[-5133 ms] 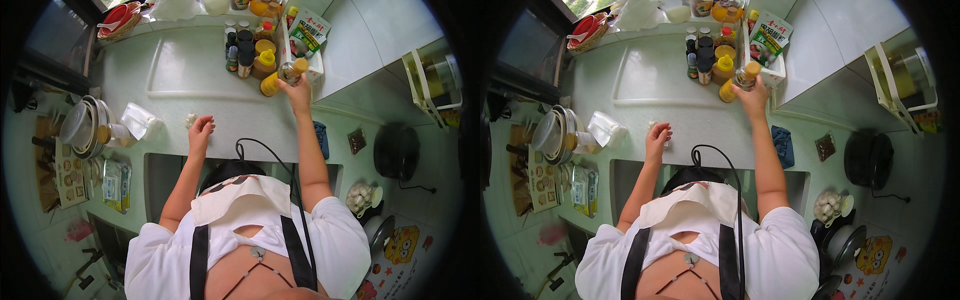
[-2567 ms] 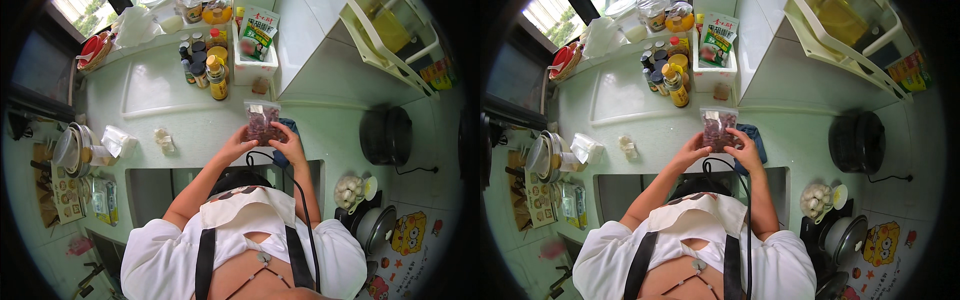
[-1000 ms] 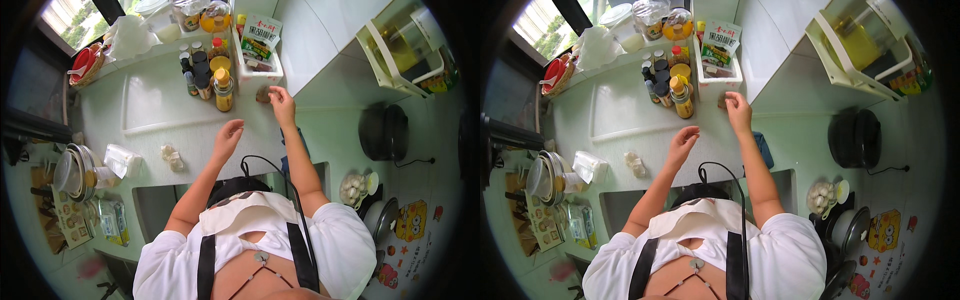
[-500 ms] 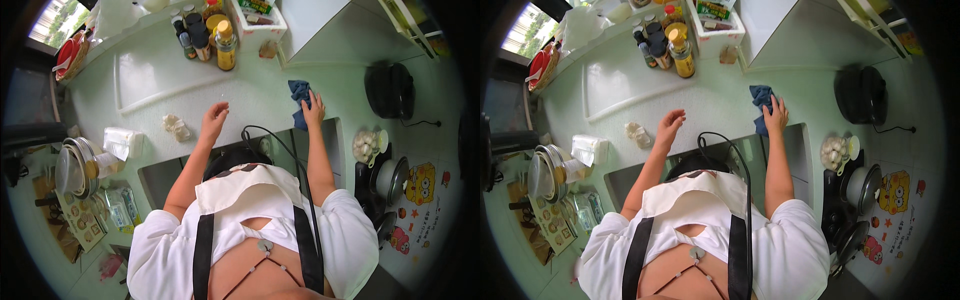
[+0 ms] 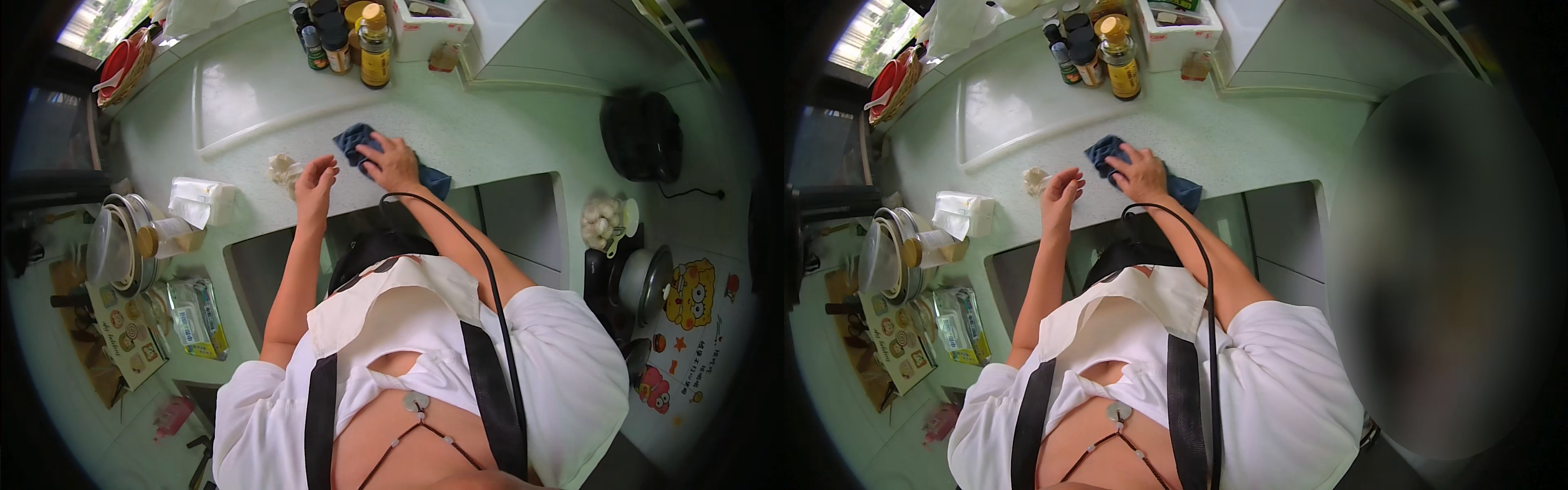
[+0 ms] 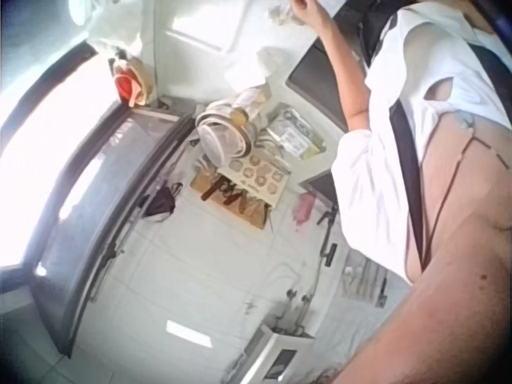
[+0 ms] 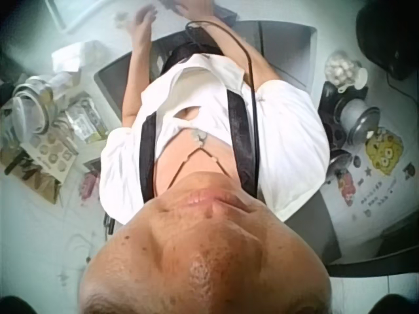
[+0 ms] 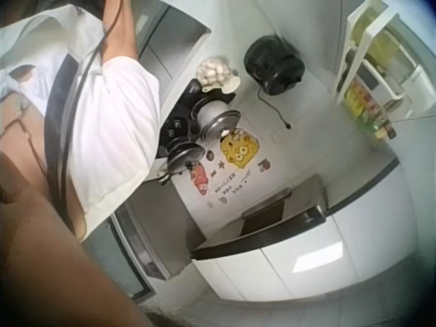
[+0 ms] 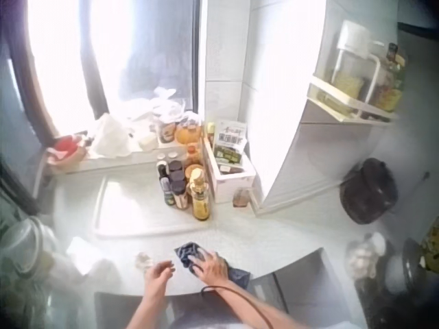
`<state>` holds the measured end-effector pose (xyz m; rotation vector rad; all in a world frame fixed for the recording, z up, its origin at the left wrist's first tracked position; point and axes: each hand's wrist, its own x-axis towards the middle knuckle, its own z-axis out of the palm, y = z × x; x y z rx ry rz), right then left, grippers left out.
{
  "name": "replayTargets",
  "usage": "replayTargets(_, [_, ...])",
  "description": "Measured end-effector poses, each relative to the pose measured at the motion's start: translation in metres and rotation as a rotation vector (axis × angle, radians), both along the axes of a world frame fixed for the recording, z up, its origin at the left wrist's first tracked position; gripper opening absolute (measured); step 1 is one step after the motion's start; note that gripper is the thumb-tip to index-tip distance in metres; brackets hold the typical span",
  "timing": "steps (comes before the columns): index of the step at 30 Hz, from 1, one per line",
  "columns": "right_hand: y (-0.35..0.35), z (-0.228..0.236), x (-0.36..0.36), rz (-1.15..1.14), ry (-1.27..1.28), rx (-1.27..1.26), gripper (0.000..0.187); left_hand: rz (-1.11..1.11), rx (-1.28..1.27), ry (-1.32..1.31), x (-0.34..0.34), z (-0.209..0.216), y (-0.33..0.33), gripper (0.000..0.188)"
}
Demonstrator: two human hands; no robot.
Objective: The person organizes food items by moving a bag of garlic, picking up a pack of wipes, and opening a container of powder to pour it into another container by hand.
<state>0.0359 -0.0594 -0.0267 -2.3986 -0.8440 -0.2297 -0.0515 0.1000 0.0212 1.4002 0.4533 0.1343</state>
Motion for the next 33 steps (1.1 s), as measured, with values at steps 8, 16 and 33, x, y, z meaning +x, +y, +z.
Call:
replayTargets(8, [-0.091, -0.012, -0.026, 0.086, -0.138, -0.028, 0.030, 0.013, -0.039, 0.099, -0.020, -0.021, -0.063, 0.025])
replayTargets(16, [-0.249, -0.029, 0.024, -0.583, -0.065, -0.236, 0.025, -0.149, -0.013, 0.078, 0.004, -0.034, -0.129, 0.024])
replayTargets(33, [-0.192, -0.009, 0.023, -0.433, 0.049, -0.260, 0.033, 0.085, 0.181, 0.136, -0.049, -0.019, -0.118, 0.022])
